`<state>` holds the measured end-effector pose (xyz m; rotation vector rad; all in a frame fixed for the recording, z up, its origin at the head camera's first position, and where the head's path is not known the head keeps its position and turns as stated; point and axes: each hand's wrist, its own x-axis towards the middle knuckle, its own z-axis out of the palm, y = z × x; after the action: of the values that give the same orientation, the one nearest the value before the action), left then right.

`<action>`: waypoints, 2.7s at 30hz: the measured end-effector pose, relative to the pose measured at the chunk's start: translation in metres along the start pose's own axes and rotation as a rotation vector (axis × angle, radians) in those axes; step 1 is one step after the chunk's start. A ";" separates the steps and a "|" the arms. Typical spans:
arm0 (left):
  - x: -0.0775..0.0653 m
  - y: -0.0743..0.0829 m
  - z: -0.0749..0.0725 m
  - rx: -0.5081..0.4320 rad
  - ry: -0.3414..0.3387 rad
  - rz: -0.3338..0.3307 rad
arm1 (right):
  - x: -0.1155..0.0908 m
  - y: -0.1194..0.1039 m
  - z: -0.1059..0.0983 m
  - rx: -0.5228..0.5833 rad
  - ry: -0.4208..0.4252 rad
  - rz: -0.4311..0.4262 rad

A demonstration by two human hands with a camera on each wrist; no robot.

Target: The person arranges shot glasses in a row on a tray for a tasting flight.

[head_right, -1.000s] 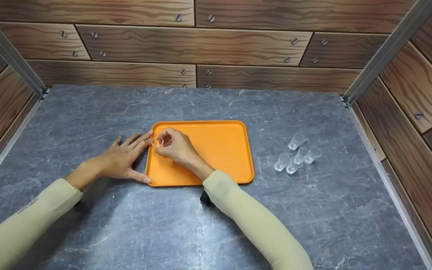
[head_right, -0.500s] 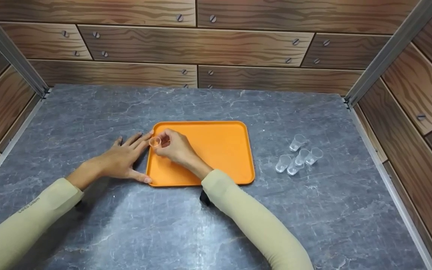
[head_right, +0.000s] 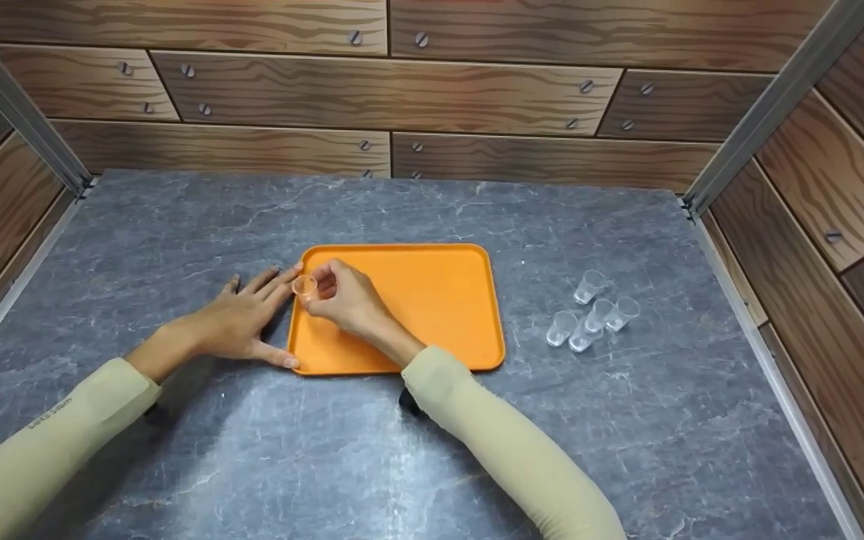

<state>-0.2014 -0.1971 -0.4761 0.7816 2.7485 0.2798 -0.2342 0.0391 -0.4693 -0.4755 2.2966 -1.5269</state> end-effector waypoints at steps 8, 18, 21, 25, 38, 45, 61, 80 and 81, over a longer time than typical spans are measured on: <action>0.001 -0.001 0.002 0.004 0.004 0.001 | -0.007 0.000 -0.002 -0.058 0.014 -0.019; -0.002 -0.002 0.004 -0.003 -0.004 -0.005 | -0.018 0.003 -0.009 -0.050 0.017 -0.012; -0.002 -0.002 0.004 -0.010 0.000 -0.007 | -0.021 0.006 -0.013 -0.047 0.017 -0.019; -0.002 -0.002 0.003 -0.017 -0.001 -0.007 | -0.024 0.009 -0.021 -0.054 0.020 -0.018; 0.000 -0.003 0.004 -0.027 -0.011 -0.013 | -0.040 0.016 -0.041 -0.057 0.043 -0.064; 0.003 -0.003 0.003 -0.012 -0.020 -0.012 | -0.050 0.022 -0.051 -0.018 0.054 -0.098; 0.002 -0.005 0.004 -0.019 -0.013 -0.008 | -0.079 0.035 -0.073 -0.032 0.070 -0.107; 0.002 -0.004 0.003 0.012 -0.005 -0.001 | -0.121 0.043 -0.108 0.085 0.238 -0.121; 0.002 -0.004 0.003 0.016 -0.004 -0.001 | -0.123 0.043 -0.110 0.082 0.240 -0.117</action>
<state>-0.2035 -0.1990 -0.4804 0.7837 2.7504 0.2562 -0.1790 0.2002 -0.4570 -0.4316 2.4071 -1.8155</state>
